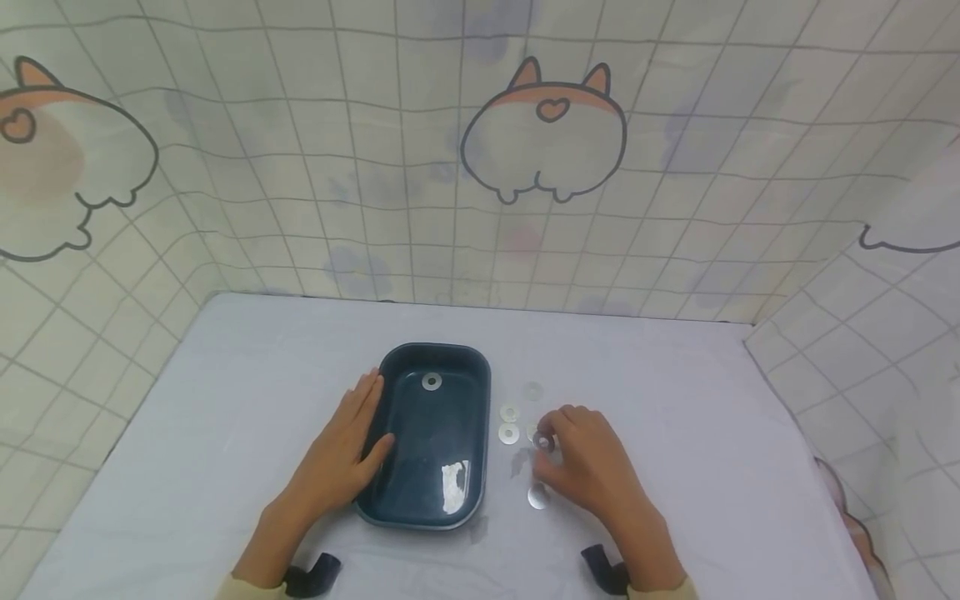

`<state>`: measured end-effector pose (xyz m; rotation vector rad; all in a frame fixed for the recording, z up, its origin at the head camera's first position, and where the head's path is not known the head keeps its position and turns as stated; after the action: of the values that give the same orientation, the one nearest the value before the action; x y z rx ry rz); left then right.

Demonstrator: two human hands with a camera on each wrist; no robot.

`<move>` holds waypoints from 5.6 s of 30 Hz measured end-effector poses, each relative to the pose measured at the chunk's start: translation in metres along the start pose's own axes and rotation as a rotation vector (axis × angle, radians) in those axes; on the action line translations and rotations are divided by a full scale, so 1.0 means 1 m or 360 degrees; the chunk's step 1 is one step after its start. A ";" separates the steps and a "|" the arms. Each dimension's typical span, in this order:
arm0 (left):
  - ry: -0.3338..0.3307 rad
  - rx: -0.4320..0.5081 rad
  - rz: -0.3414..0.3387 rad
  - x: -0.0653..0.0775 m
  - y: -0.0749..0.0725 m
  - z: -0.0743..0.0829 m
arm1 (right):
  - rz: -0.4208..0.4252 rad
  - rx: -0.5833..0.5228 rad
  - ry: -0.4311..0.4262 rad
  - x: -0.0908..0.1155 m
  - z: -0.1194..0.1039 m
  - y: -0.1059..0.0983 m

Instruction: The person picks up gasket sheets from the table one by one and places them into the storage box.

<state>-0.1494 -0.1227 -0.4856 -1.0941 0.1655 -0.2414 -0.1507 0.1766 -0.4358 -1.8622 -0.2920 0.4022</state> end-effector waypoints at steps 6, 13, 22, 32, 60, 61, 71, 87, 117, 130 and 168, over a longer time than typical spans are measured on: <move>-0.0008 -0.0004 -0.0005 0.001 0.000 0.000 | -0.0037 -0.0005 -0.0002 -0.006 -0.005 -0.001; -0.0005 -0.0006 -0.0004 0.001 -0.001 0.001 | -0.0013 0.0005 -0.0049 -0.012 -0.012 -0.004; 0.0000 -0.0001 -0.0003 0.001 -0.002 0.003 | -0.0002 -0.0004 -0.0098 -0.020 -0.022 -0.009; -0.0001 0.0000 -0.0002 0.001 -0.002 0.002 | -0.0005 0.0011 -0.0145 -0.033 -0.039 -0.014; 0.0002 -0.0015 0.0016 0.001 -0.003 0.003 | -0.0067 0.0053 -0.0328 -0.060 -0.081 -0.011; 0.0003 -0.0015 0.0017 0.001 -0.003 0.003 | -0.0068 0.0051 -0.0339 -0.061 -0.082 -0.011; -0.0026 -0.0017 -0.0014 0.000 -0.006 0.002 | -0.0091 0.0016 -0.0420 -0.069 -0.093 -0.010; -0.0013 0.0021 0.0043 0.002 -0.003 0.003 | -0.0099 0.0039 -0.0450 -0.072 -0.104 -0.003; -0.0034 0.0036 -0.0005 0.001 -0.001 0.004 | -0.0136 -0.0158 0.0024 -0.027 -0.038 0.011; -0.0026 0.0049 0.0016 0.002 -0.003 0.003 | -0.0144 -0.0199 0.0102 -0.005 -0.016 0.016; 0.0008 0.0079 -0.0007 -0.004 0.007 0.012 | -0.0323 -0.0014 0.0418 0.057 0.008 0.038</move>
<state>-0.1496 -0.1086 -0.4867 -1.0445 0.1610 -0.2509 -0.1021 0.1937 -0.4815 -1.8481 -0.3003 0.0168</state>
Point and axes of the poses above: each hand's wrist, its own x-axis away from the middle knuckle, its own y-axis out of the palm, z = x × y, the point moved 9 cm from there along -x, towards the middle knuckle, and after that the axes turned 6 degrees about -z, right-handed, at the moved point
